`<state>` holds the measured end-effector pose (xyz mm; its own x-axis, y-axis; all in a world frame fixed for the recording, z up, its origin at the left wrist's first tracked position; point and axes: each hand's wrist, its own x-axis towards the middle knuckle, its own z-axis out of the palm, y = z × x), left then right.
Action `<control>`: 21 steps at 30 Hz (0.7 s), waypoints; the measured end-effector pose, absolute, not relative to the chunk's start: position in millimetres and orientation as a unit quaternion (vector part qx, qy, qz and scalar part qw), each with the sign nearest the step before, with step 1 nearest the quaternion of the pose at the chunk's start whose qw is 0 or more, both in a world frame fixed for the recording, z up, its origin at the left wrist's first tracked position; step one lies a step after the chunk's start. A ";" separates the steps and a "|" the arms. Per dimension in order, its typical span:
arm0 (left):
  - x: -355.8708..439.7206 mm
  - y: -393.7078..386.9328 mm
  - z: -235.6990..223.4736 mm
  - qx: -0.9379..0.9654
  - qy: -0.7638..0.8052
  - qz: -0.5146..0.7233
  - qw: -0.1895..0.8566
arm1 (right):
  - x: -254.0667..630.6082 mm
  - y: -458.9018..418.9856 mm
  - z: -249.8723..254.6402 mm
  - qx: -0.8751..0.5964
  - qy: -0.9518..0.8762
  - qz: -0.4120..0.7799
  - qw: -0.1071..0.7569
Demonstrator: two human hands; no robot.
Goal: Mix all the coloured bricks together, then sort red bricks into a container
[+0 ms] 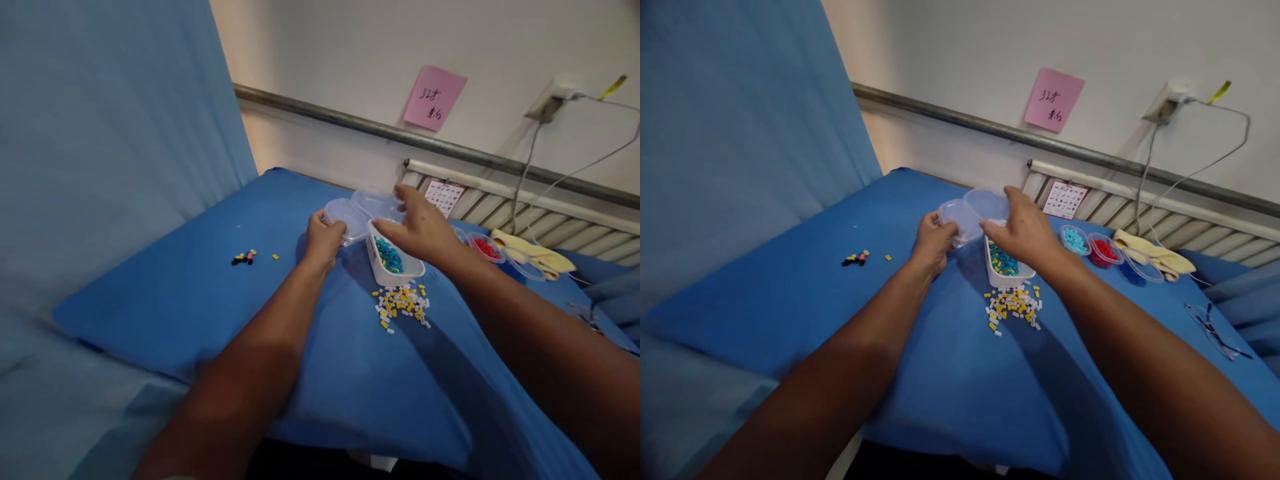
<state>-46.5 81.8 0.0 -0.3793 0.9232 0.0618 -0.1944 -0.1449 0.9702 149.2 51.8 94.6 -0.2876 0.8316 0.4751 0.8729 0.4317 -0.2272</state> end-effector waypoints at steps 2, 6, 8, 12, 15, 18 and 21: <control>-42.1 75.3 7.3 0.327 0.453 0.686 0.467 | 125.3 56.2 86.9 -0.550 -0.784 -0.002 0.287; -36.8 65.7 15.3 0.259 0.366 0.722 0.527 | 92.8 61.1 71.3 -0.553 -0.783 0.010 0.283; -36.2 63.3 16.1 0.244 0.364 0.733 0.520 | 83.6 59.4 66.9 -0.547 -0.789 -0.005 0.279; -36.4 62.9 15.8 0.222 0.352 0.762 0.497 | 69.7 52.7 65.8 -0.559 -0.791 -0.020 0.247; -38.3 66.7 13.7 0.237 0.365 0.751 0.497 | 63.6 49.2 65.4 -0.566 -0.792 -0.015 0.227; -46.6 73.4 8.1 0.271 0.448 0.720 0.455 | 68.7 44.8 61.6 -0.526 -0.820 -0.007 0.226; -61.7 80.9 0.4 0.317 0.578 0.674 0.334 | 89.8 36.1 55.1 -0.457 -0.845 -0.005 0.277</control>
